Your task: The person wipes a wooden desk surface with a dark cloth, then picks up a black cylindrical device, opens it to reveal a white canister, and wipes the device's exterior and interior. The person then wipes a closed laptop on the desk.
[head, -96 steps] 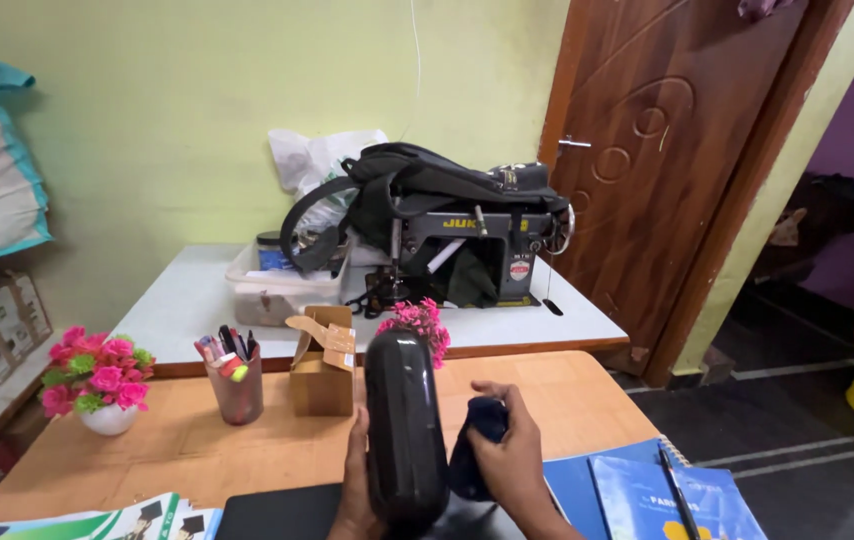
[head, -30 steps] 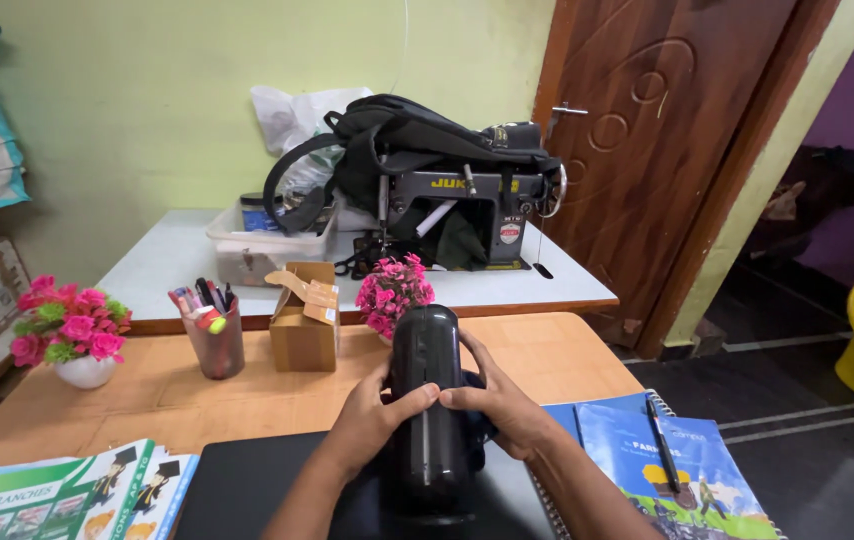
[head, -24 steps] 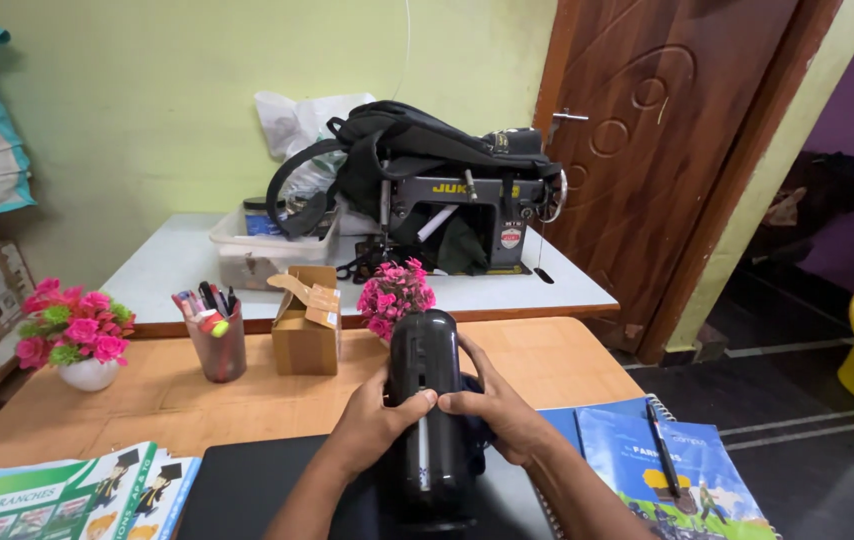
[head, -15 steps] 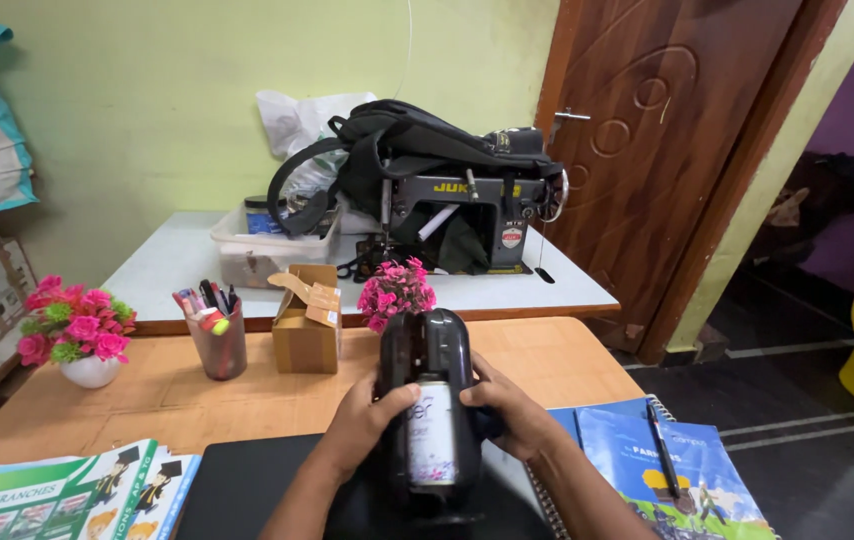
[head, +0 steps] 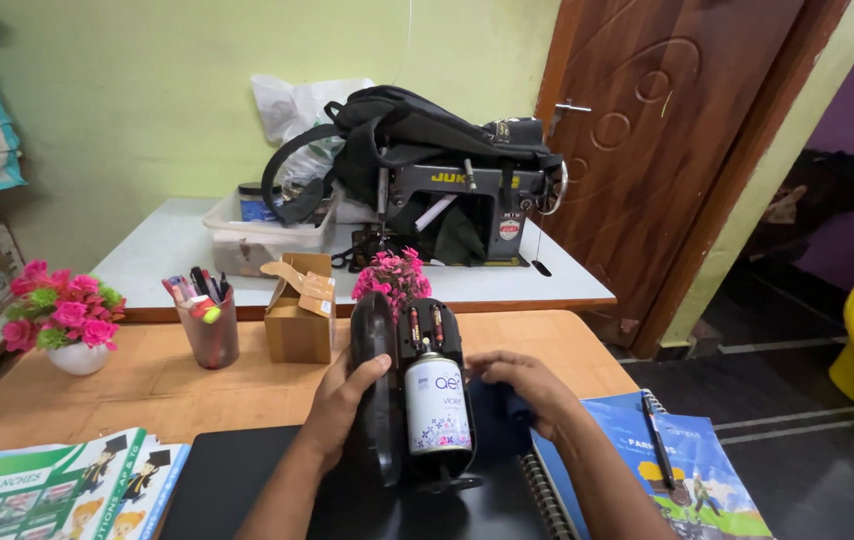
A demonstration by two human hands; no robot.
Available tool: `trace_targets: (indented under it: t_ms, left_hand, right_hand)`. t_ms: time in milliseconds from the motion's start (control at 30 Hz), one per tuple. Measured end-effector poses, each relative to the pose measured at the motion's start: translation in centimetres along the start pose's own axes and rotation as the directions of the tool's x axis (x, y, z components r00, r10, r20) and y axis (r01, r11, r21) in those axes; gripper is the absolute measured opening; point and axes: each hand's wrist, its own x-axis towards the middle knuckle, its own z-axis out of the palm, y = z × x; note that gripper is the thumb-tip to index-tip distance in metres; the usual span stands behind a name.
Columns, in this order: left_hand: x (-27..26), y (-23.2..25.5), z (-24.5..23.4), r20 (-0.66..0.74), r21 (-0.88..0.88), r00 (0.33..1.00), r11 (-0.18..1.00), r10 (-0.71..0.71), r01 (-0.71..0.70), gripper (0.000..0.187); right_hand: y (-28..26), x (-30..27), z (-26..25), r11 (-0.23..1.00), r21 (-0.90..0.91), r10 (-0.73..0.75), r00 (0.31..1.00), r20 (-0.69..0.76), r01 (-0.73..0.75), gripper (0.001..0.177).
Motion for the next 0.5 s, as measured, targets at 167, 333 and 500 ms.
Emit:
trace_targets:
  t_ms: [167, 333, 500]
  left_hand:
    - [-1.1, 1.0, 1.0, 0.042, 0.015, 0.998, 0.998, 0.056, -0.057, 0.058]
    - [-1.8, 1.7, 2.4, 0.042, 0.082, 0.988, 0.985, 0.146, -0.149, 0.056]
    - [-1.3, 0.6, 2.5, -0.012, 0.08, 0.984, 0.981, 0.178, -0.177, 0.06]
  right_hand:
    - [-2.7, -2.0, -0.9, 0.939, 0.164, -0.238, 0.915, -0.326, 0.302, 0.039]
    - [-5.5, -5.3, 2.4, 0.697, 0.435, -0.395, 0.811, -0.431, 0.57, 0.054]
    - [-2.0, -3.4, 7.4, 0.848, -0.04, -0.524, 0.825, -0.215, 0.528, 0.072]
